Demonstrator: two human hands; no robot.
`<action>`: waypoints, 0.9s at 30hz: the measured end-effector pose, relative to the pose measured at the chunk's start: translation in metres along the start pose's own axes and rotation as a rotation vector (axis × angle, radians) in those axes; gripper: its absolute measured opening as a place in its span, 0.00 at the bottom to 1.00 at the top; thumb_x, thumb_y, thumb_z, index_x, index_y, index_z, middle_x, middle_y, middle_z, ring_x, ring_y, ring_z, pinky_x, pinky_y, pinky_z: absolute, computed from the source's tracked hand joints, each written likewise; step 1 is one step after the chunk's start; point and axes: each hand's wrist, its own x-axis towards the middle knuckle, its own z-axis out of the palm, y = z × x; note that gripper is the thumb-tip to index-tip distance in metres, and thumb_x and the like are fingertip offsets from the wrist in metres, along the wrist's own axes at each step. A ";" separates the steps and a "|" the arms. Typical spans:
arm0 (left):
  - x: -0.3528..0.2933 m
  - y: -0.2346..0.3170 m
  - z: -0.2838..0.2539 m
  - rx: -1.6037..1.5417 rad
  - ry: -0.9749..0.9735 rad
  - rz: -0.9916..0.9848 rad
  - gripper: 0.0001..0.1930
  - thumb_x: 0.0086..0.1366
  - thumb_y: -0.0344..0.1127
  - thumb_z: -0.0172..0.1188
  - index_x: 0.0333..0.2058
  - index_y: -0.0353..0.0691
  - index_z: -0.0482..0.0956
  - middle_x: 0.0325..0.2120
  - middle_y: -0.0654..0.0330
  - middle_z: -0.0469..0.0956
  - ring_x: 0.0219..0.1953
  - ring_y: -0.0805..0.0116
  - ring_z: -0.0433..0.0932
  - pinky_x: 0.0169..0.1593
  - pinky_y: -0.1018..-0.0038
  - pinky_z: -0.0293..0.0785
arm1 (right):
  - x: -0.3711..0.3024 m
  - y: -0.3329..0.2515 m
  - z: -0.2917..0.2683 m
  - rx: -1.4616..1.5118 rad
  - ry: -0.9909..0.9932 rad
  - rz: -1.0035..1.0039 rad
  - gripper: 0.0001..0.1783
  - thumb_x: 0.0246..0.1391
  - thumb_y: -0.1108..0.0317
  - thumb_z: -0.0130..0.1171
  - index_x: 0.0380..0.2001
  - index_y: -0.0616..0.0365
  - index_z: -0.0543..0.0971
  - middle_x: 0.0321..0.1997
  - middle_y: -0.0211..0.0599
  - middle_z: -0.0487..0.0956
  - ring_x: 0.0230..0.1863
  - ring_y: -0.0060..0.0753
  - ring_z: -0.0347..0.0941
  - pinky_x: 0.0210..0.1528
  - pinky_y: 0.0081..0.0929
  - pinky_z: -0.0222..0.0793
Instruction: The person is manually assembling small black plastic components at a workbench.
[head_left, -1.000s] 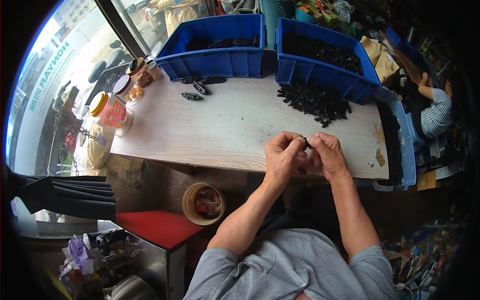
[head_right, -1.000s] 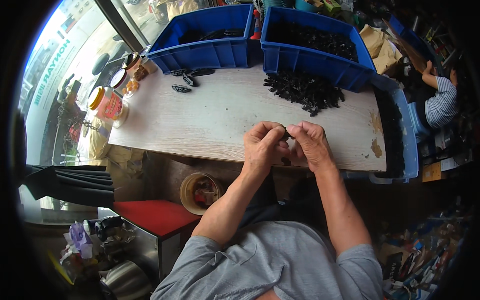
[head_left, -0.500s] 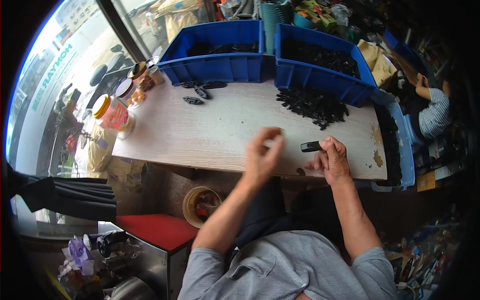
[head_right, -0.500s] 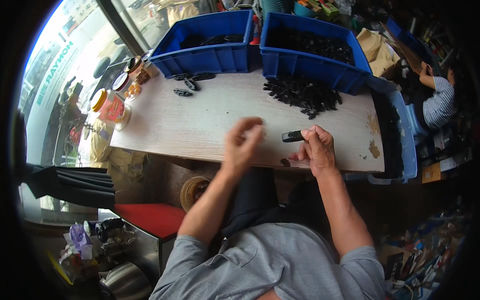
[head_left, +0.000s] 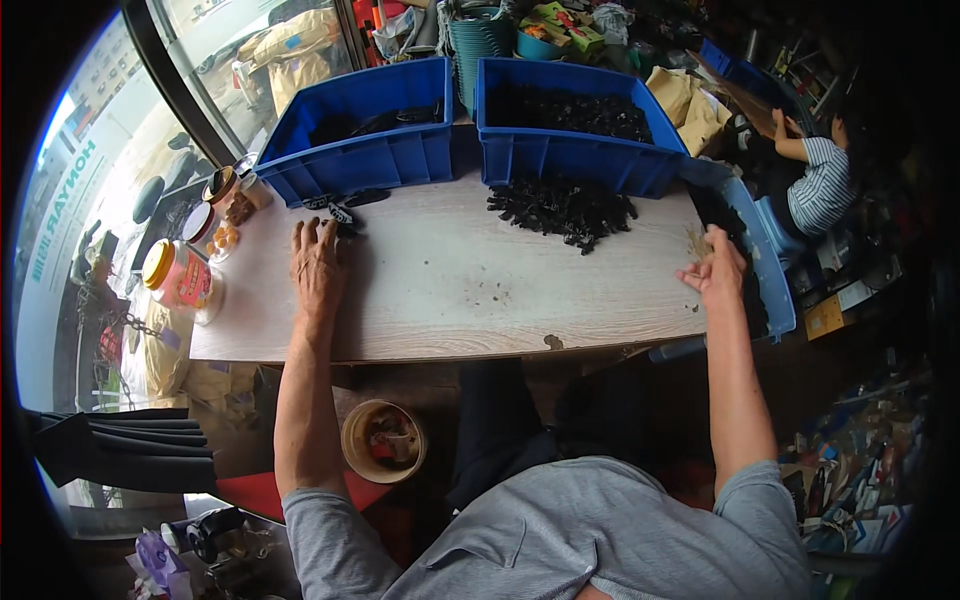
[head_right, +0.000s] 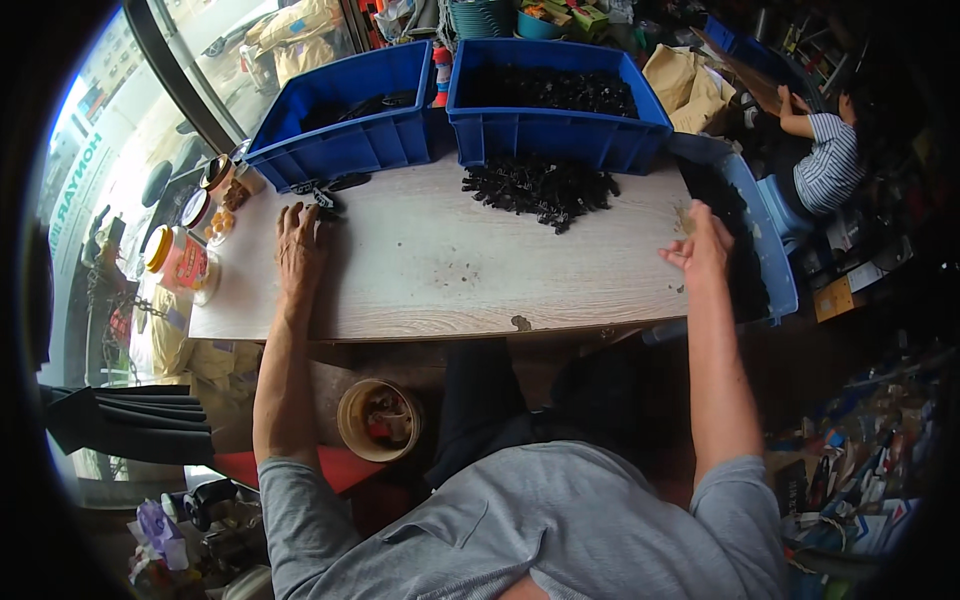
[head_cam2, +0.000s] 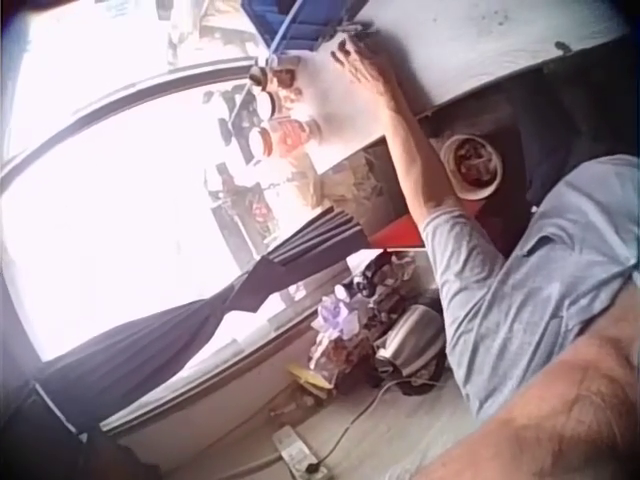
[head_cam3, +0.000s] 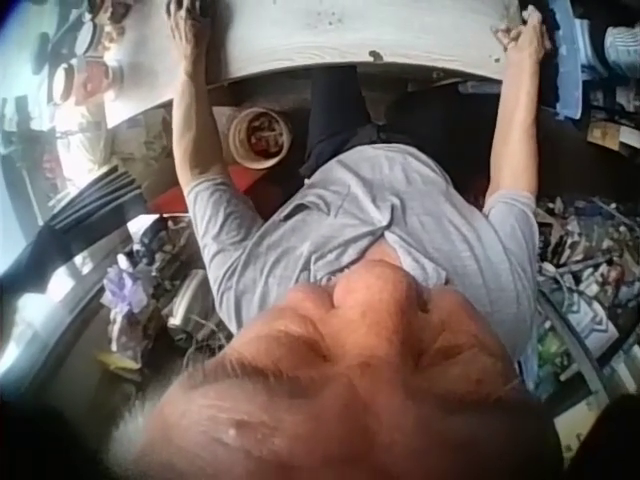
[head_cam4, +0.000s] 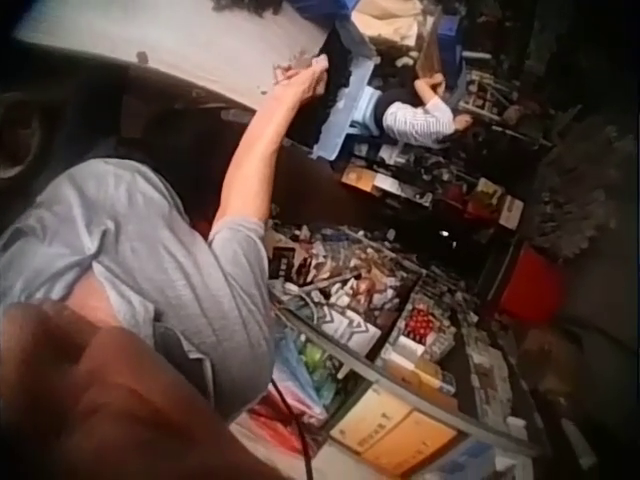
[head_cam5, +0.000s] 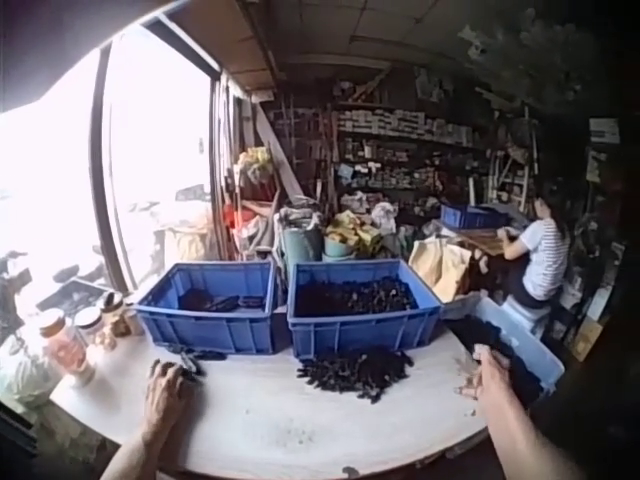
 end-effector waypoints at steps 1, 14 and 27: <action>0.000 0.003 0.000 0.095 0.063 0.064 0.18 0.61 0.34 0.61 0.49 0.37 0.76 0.51 0.50 0.75 0.58 0.49 0.69 0.60 0.61 0.67 | -0.005 0.003 0.005 -0.036 -0.079 0.031 0.19 0.52 0.51 0.64 0.35 0.56 0.77 0.08 0.27 0.59 0.14 0.29 0.67 0.29 0.46 0.80; -0.004 0.080 0.010 -0.334 -0.086 0.174 0.17 0.61 0.35 0.62 0.48 0.37 0.77 0.47 0.49 0.76 0.52 0.48 0.72 0.55 0.59 0.68 | -0.060 0.019 0.098 -0.604 -0.446 0.076 0.17 0.50 0.57 0.69 0.30 0.60 0.78 0.13 0.29 0.69 0.08 0.23 0.64 0.14 0.28 0.71; -0.080 0.187 -0.019 -1.250 -0.082 -0.476 0.12 0.64 0.27 0.62 0.46 0.33 0.78 0.30 0.60 0.79 0.31 0.75 0.76 0.36 0.79 0.73 | -0.051 0.029 0.106 -0.709 -0.391 0.028 0.12 0.51 0.62 0.62 0.29 0.61 0.78 0.15 0.35 0.71 0.07 0.27 0.64 0.10 0.31 0.67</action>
